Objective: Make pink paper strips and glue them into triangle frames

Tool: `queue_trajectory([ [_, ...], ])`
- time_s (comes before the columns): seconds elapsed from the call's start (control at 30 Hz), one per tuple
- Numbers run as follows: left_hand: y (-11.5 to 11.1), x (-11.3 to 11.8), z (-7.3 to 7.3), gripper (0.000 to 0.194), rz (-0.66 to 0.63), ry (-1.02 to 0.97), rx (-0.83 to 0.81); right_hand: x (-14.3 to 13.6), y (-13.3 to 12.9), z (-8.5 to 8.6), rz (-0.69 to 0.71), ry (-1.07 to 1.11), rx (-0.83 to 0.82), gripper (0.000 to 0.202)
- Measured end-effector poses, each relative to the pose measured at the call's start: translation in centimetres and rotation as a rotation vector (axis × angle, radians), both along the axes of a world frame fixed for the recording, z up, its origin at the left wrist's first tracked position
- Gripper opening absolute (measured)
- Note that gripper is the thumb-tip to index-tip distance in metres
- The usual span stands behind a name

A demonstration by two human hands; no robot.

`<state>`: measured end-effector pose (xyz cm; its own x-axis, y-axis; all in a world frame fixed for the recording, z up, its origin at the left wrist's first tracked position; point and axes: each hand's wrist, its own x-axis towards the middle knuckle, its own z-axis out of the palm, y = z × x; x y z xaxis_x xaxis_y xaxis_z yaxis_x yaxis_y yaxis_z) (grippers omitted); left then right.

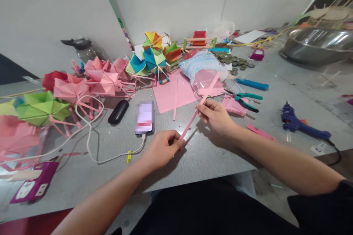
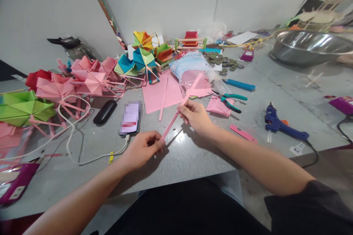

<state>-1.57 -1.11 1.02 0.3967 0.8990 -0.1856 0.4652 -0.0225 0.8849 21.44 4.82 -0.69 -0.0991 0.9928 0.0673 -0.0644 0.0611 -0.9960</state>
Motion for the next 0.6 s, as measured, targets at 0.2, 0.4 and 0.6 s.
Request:
queue_trajectory([
  [0.2, 0.7, -1.1, -0.1, 0.024, 0.143, -0.291, 0.022, 0.6, 0.5, 0.3, -0.085, 0.191, 0.051, 0.031],
  [0.4, 1.3, -1.8, 0.0, 0.039, 0.161, -0.834, 0.112, 0.2, -1.1, 1.0, 0.085, 0.312, -0.037, 0.027],
  [0.6, 0.9, 0.3, 0.7, 0.032, 0.196, -0.85, 0.035, -1.0, -3.1, 0.8, 0.319, 0.334, -0.064, 0.04],
])
